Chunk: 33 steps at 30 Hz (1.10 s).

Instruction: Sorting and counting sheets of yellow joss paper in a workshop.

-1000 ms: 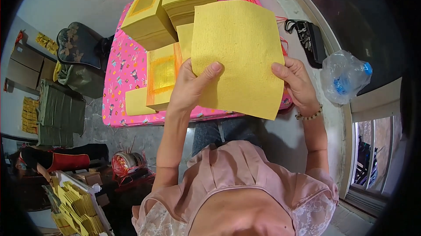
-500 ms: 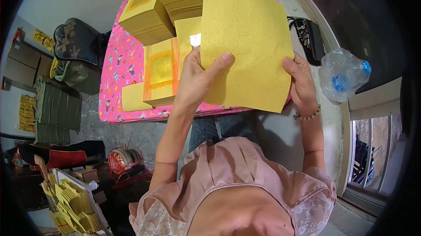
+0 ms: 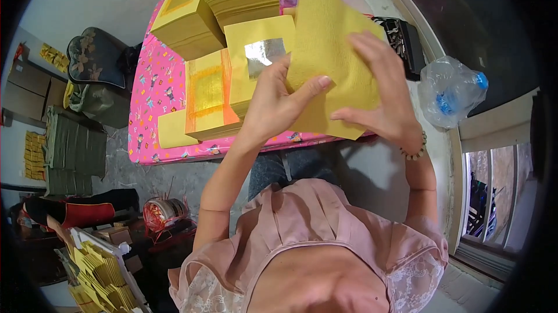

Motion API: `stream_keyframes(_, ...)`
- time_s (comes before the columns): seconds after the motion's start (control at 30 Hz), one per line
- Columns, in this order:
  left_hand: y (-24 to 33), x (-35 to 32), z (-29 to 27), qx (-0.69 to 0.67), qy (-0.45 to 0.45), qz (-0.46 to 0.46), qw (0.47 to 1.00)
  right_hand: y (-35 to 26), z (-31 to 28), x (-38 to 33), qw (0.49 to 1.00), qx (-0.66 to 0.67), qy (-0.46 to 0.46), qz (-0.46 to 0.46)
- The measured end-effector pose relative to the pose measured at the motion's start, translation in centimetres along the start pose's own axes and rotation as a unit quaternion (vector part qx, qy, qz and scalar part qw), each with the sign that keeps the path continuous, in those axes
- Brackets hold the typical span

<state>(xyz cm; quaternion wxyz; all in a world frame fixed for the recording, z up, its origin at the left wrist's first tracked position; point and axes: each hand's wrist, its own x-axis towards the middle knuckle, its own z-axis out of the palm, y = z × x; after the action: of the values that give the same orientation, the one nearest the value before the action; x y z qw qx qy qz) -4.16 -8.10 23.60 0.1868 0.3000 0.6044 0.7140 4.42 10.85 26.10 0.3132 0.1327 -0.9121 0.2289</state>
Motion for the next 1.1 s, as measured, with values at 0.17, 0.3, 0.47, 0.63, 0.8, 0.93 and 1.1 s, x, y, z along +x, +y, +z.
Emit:
stream_keyframes(0.17, -0.1, -0.2, -0.6, -0.075, -0.063, -0.041, 0.994, 1.2, 1.0, -0.5, 0.988, 0.062, -0.137, 0.044)
stream_keyframes(0.3, 0.3, -0.4, -1.3, -0.127, -0.107, -0.113, 0.98, 0.8, 0.5, -0.4, 0.993, 0.022, -0.115, -0.021)
stream_keyframes(0.47, 0.1, -0.1, -1.4, -0.149, -0.172, -0.122, 0.966, 1.1, 0.0, 0.0, 0.988, -0.003, -0.121, -0.099)
stream_keyframes(0.63, -0.3, 0.2, -1.6, -0.113, -0.214, -0.128, 0.962, 1.5, -0.1, -0.6, 0.976, 0.1, -0.194, -0.014)
stream_keyframes(0.8, -0.1, 0.5, -0.4, -0.104, -0.17, -0.091, 0.976, 1.4, -0.4, -1.2, 0.977, 0.125, -0.17, 0.021)
stream_keyframes(0.93, 0.1, 1.4, 0.7, -0.075, -0.163, -0.052, 0.982, 2.3, -0.8, -2.2, 0.978, 0.112, -0.157, 0.077)
stream_keyframes(1.1, -0.9, 2.0, 0.2, 0.122, -0.033, 0.167, 0.978, 2.8, -1.6, -2.9, 0.964, 0.177, -0.094, 0.174)
